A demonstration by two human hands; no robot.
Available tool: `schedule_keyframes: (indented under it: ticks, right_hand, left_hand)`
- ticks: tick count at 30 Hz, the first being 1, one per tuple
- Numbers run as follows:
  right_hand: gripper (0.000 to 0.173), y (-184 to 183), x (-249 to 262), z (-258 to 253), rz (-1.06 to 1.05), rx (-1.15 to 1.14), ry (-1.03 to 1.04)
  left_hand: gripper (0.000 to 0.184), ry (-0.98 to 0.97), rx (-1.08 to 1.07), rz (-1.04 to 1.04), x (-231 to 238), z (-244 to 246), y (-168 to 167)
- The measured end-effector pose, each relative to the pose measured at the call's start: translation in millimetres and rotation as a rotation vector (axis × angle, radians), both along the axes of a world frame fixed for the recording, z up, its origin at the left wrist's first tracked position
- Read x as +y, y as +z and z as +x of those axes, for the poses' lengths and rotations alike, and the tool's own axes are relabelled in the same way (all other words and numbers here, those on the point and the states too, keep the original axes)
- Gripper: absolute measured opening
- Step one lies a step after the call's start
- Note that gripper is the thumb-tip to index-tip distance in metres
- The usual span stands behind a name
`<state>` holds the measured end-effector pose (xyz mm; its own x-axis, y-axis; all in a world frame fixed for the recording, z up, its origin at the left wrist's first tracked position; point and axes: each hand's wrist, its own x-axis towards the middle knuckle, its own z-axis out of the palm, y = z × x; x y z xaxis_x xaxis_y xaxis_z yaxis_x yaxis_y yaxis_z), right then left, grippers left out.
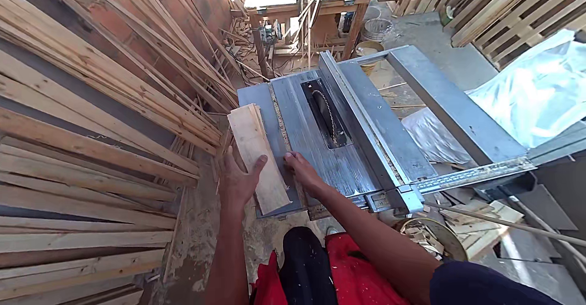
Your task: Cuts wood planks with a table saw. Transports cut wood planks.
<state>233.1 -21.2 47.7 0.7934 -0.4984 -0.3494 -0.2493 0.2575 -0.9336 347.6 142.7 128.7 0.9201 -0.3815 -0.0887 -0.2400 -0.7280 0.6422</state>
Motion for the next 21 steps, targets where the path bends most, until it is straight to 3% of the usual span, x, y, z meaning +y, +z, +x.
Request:
schedule_keyframes:
  ticks: [5, 8, 10, 12, 14, 16, 18, 21]
  right_hand:
    - [0.035, 7, 2, -115, 0.121, 0.074, 0.197]
    - [0.032, -3, 0, -170, 0.103, 0.164, 0.415]
    - [0.035, -30, -7, -197, 0.061, 0.233, 0.592]
    - [0.045, -67, -17, -214, 0.01, 0.265, 0.741]
    - [0.052, -98, -24, -223, -0.031, 0.293, 0.785]
    - [0.058, -129, -28, -223, -0.044, 0.337, 0.772]
    - [0.066, -157, -25, -211, -0.036, 0.365, 0.741]
    - [0.064, -177, -9, -184, -0.022, 0.337, 0.655]
  left_hand:
    - [0.129, -0.046, -0.067, 0.249, -17, -30, 7]
    - [0.122, -0.01, -0.045, 0.328, -25, -29, 14]
    - [0.109, 0.026, 0.005, 0.27, -21, -29, 22]
    - [0.088, 0.098, 0.094, 0.005, -3, -33, 31]
    - [0.069, 0.085, 0.207, -0.432, 25, -46, 40]
    - [0.065, -0.025, 0.42, -0.972, 53, -71, 42]
    - [0.077, -0.132, 0.692, -1.408, 67, -107, 40]
    - [0.086, -0.099, 0.847, -1.521, 74, -165, 41]
